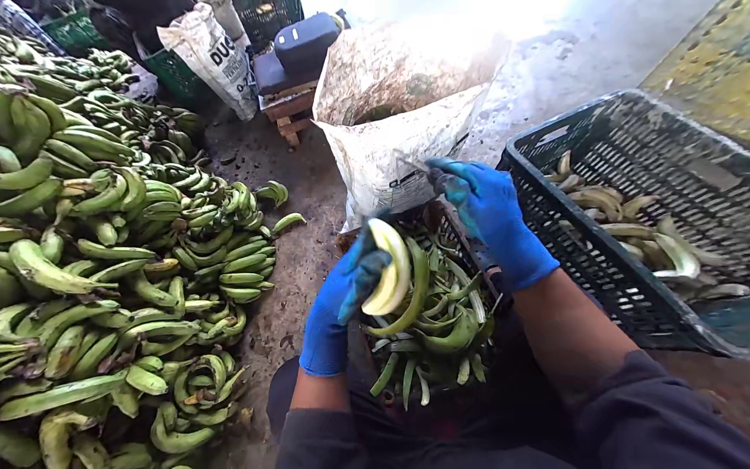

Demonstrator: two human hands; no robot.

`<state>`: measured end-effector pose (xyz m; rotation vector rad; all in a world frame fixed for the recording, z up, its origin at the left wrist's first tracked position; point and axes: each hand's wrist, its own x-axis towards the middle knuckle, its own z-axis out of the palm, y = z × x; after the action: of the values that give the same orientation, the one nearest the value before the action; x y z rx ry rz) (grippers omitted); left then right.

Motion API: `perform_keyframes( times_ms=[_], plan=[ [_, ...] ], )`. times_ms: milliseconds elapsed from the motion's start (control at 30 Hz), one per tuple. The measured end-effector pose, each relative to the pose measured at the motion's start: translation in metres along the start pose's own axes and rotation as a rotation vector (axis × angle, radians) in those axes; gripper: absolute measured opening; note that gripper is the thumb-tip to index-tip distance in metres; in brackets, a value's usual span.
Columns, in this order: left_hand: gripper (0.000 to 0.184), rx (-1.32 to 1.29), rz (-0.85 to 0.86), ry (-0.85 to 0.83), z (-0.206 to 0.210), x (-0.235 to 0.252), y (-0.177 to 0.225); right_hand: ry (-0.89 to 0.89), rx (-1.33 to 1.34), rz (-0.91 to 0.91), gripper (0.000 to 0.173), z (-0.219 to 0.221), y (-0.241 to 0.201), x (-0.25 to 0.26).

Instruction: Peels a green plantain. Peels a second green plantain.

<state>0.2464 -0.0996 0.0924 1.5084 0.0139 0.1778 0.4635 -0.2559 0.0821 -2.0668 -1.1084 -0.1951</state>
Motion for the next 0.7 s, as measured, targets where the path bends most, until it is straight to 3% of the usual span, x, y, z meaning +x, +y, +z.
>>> perform_keyframes(
  times_ms=[33, 133, 167, 233, 267, 400, 567, 600, 700],
  plan=[
    [0.069, -0.121, 0.020, 0.135, 0.004, 0.005, -0.001, 0.039, 0.010, -0.004, 0.041, 0.001, -0.006, -0.002],
    [0.033, -0.640, 0.137, 0.410, 0.014, 0.023, 0.005, 0.171, 0.029, -0.278, 0.054, 0.022, -0.029, -0.029],
    [0.037, -0.837, 0.148, 0.383, 0.011, 0.024, 0.006, 0.212, 0.041, -0.362, 0.059, 0.031, -0.035, -0.041],
    [0.047, -1.166, 0.168, 0.257, 0.004, 0.024, 0.001, 0.293, 0.039, -0.484, 0.051, 0.041, -0.043, -0.056],
    [0.046, -1.208, 0.178, 0.197, 0.004, 0.022, -0.001, 0.302, 0.031, -0.513, 0.046, 0.041, -0.046, -0.058],
    [0.043, -0.839, 0.163, 0.298, 0.020, 0.016, 0.002, 0.205, 0.098, -0.415, 0.052, 0.033, -0.047, -0.049],
    [0.042, -0.137, 0.219, 0.511, 0.022, 0.017, -0.010, 0.174, 0.049, -0.362, 0.047, 0.033, -0.039, -0.044],
    [0.043, 0.005, 0.220, 0.497, 0.021, 0.016, -0.014, 0.110, 0.057, -0.302, 0.047, 0.030, -0.038, -0.036],
    [0.048, 0.083, 0.147, 0.397, 0.022, 0.017, -0.019, -0.140, 0.152, 0.021, 0.041, 0.022, -0.019, -0.009]
  ],
)
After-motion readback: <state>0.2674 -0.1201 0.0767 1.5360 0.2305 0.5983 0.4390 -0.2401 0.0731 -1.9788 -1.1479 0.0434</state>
